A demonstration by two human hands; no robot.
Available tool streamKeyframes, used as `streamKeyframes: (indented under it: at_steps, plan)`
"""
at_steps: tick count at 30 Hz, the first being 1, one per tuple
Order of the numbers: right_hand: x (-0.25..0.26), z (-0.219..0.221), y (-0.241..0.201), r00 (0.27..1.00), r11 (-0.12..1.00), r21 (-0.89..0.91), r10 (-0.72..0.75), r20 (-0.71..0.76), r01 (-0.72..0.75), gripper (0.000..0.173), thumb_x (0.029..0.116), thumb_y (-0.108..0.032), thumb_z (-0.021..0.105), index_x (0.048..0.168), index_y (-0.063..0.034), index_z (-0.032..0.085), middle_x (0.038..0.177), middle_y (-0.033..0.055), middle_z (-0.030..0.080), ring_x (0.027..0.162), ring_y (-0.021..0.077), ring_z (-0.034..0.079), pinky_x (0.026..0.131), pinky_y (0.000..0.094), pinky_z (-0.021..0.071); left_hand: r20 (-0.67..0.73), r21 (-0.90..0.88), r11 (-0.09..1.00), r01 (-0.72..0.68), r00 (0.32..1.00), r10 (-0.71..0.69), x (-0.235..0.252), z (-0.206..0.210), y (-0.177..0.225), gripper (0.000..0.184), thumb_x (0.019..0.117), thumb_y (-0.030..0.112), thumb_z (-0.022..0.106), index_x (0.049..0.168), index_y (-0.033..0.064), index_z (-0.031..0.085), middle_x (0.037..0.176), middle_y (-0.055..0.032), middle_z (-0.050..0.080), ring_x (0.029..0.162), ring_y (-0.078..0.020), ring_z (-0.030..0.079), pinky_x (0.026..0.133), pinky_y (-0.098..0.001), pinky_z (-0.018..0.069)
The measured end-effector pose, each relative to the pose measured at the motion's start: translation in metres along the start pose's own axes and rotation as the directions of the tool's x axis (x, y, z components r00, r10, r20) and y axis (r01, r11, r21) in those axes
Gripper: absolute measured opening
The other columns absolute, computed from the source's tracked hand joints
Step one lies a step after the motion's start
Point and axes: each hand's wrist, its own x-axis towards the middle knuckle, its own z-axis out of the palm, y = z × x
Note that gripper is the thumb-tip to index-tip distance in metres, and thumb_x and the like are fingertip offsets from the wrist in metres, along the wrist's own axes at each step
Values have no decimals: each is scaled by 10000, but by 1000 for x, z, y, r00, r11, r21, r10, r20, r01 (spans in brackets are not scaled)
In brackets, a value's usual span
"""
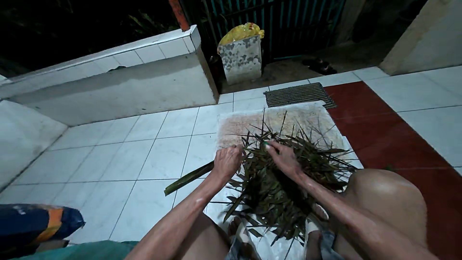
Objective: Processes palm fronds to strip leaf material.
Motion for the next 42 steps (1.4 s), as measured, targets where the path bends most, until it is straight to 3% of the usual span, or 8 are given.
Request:
streamKeyframes:
  at_steps: [5, 15, 22, 26, 31, 33, 38, 42]
  plan:
    - [-3, 15, -5, 995, 995, 64, -86, 53, 82, 418, 1074, -444, 463, 1333, -207, 690, 1137, 58, 738, 1026, 188, 694, 939, 445, 541, 22, -137, 991, 14, 1000, -11, 4, -2, -3, 328, 1077, 326, 450, 1144, 142, 714, 953, -130, 736, 941, -340, 721, 787, -561, 556]
    - [5, 15, -2, 1000, 996, -87, 5, -15, -7, 426, 1069, -485, 447, 1360, -276, 678, 1180, 48, 736, 1096, 242, 687, 955, 525, 528, 27, -156, 988, 17, 1000, -13, 6, 2, -5, 336, 1074, 343, 461, 1130, 156, 735, 955, -113, 742, 952, -320, 719, 815, -543, 559]
    - [25, -18, 16, 954, 988, -31, 140, -264, -153, 390, 1084, -384, 488, 1319, -142, 683, 1054, 169, 725, 971, 361, 689, 870, 611, 526, 83, -225, 973, 57, 996, -39, 5, -1, -16, 353, 1076, 366, 472, 1145, 148, 740, 1030, -108, 742, 1005, -304, 707, 880, -547, 549]
    - [20, -15, 8, 987, 986, 167, -1, -162, 28, 368, 1082, -332, 510, 1330, -107, 662, 975, 115, 709, 819, 224, 669, 778, 457, 561, 13, -220, 975, 42, 999, -40, 5, -1, -18, 339, 1075, 344, 471, 1170, 165, 743, 1004, -107, 750, 977, -309, 719, 848, -556, 555]
    - [13, -1, -9, 996, 912, 410, -6, 88, -30, 403, 1073, -342, 537, 1381, -90, 601, 915, 51, 669, 713, 110, 599, 665, 288, 522, -2, -250, 967, -50, 999, 51, 9, 1, -7, 345, 1079, 327, 463, 1246, 183, 728, 1039, -94, 756, 980, -292, 723, 860, -543, 560]
    - [17, 2, -9, 996, 888, 458, 3, 91, -45, 374, 1068, -351, 544, 1332, -98, 623, 831, 25, 636, 639, 99, 553, 579, 267, 473, 1, -267, 959, -98, 995, 102, 10, 4, -4, 348, 1083, 318, 457, 1269, 169, 711, 1064, -101, 752, 993, -292, 722, 873, -539, 561]
    - [27, -3, -15, 1000, 841, 541, 5, 19, -15, 321, 1066, -335, 556, 1256, -91, 643, 788, 20, 615, 601, 92, 526, 547, 246, 452, 46, -401, 910, -109, 989, 138, 17, 7, -12, 364, 1055, 357, 518, 1263, 103, 675, 1042, -127, 733, 976, -290, 714, 899, -540, 560]
    - [33, -11, -12, 998, 823, 568, 47, -28, -23, 330, 1072, -358, 546, 1252, -100, 646, 771, 20, 601, 570, 92, 501, 515, 243, 432, 92, -522, 848, -95, 982, 167, 19, 10, -33, 372, 1052, 413, 531, 1112, 81, 687, 849, -66, 705, 721, -188, 687, 717, -427, 588]
